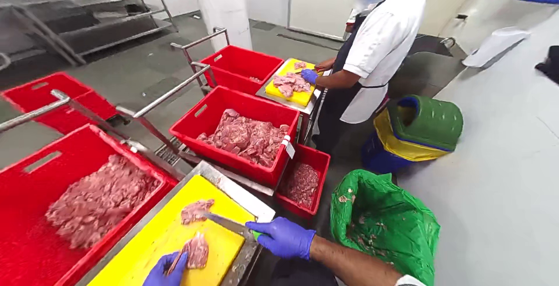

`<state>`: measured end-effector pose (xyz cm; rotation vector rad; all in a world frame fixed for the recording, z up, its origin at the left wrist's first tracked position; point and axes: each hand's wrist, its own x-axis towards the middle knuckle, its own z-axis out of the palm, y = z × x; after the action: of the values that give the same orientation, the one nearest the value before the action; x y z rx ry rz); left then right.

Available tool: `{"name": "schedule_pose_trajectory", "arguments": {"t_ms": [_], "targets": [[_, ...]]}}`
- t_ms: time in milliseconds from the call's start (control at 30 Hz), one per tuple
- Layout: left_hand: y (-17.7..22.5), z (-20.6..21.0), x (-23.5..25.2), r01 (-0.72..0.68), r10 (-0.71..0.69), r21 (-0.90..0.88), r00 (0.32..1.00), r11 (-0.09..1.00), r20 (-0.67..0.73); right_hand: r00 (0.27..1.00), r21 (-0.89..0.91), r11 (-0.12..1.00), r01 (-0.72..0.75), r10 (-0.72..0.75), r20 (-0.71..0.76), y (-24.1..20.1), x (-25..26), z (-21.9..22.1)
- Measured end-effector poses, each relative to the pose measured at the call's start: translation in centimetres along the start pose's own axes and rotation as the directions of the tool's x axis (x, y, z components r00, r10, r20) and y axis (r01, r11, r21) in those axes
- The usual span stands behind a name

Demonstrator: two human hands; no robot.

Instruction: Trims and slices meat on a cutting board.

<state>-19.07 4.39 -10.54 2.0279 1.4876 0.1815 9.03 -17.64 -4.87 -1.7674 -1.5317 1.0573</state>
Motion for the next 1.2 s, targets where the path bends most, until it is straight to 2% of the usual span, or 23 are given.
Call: {"name": "schedule_pose_trajectory", "arguments": {"t_ms": [67,133,200,267,333,400,500,533,567,600,667,700,767,833,867,967,1100,1200], "targets": [[0.1,0.2,-0.2,-0.041,0.036,-0.082,0.997,0.996,-0.061,0.998,-0.033,0.998,-0.054,0.053,-0.041,0.2,0.1,0.6],[0.1,-0.7,-1.8,0.001,-0.02,-0.199,0.995,0.98,-0.094,0.996,-0.065,0.994,-0.089,0.088,-0.019,-0.1,0.1,1.5],[-0.2,-2.4,-3.0,0.052,-0.101,-0.331,0.986,0.942,-0.132,0.992,-0.101,0.99,-0.103,0.11,0.067,-0.4,0.9,2.1],[0.1,-5.4,-3.8,0.039,-0.136,-0.38,0.963,0.924,-0.231,0.984,-0.13,0.989,-0.065,0.086,0.157,-0.7,2.8,2.9],[0.2,-8.1,-2.9,-0.062,-0.111,-0.408,0.916,0.911,-0.386,0.967,-0.137,0.991,0.0,0.034,0.251,-1.1,3.9,4.1],[0.2,-10.0,-1.7,-0.231,-0.063,-0.456,0.837,0.859,-0.543,0.921,-0.132,0.987,0.096,-0.038,0.387,-1.3,5.2,5.3],[0.0,-10.3,-1.5,-0.412,0.024,-0.399,0.72,0.819,-0.694,0.831,-0.102,0.986,0.135,-0.057,0.554,-1.2,7.5,6.9],[-0.2,-9.6,-1.7,-0.394,0.038,-0.356,0.714,0.848,-0.699,0.84,-0.086,0.992,0.095,-0.034,0.542,-0.8,8.2,7.1],[-0.6,-8.3,-2.1,-0.344,0.059,-0.302,0.741,0.889,-0.669,0.868,-0.064,0.998,0.029,0.006,0.496,-0.4,8.9,7.0],[-1.2,-6.4,-2.6,-0.275,0.083,-0.235,0.796,0.932,-0.6,0.901,-0.047,0.998,-0.038,0.055,0.429,0.1,9.5,6.6],[-1.8,-1.1,-4.4,-0.118,0.088,-0.077,0.945,0.99,-0.316,0.952,-0.058,0.992,-0.108,0.12,0.28,0.6,10.2,5.4],[-1.8,1.8,-5.7,-0.111,0.107,-0.009,0.977,0.994,-0.186,0.965,-0.097,0.989,-0.111,0.131,0.229,0.4,10.3,4.7],[-1.3,5.1,-8.3,-0.2,0.201,0.022,0.974,0.98,-0.105,0.977,-0.213,0.976,-0.052,0.094,0.191,-0.5,10.0,3.9],[-0.9,5.2,-9.3,-0.258,0.248,-0.046,0.956,0.965,-0.155,0.975,-0.31,0.95,0.046,0.024,0.219,-1.1,9.5,4.6],[-0.9,4.7,-9.0,-0.268,0.249,-0.06,0.941,0.961,-0.229,0.969,-0.348,0.934,0.078,0.012,0.249,-1.2,9.3,5.2],[-2.3,2.4,-5.4,-0.288,0.272,0.029,0.86,0.957,-0.432,0.968,-0.422,0.898,0.122,-0.014,0.251,-2.9,9.2,7.0],[-4.3,1.7,-1.7,-0.239,0.303,0.219,0.893,0.946,-0.333,0.962,-0.528,0.833,0.163,-0.014,0.273,-5.9,7.6,8.7],[-4.9,2.5,-1.2,-0.247,0.335,0.272,0.874,0.93,-0.353,0.954,-0.602,0.785,0.147,0.048,0.296,-6.5,7.2,9.9]]}}
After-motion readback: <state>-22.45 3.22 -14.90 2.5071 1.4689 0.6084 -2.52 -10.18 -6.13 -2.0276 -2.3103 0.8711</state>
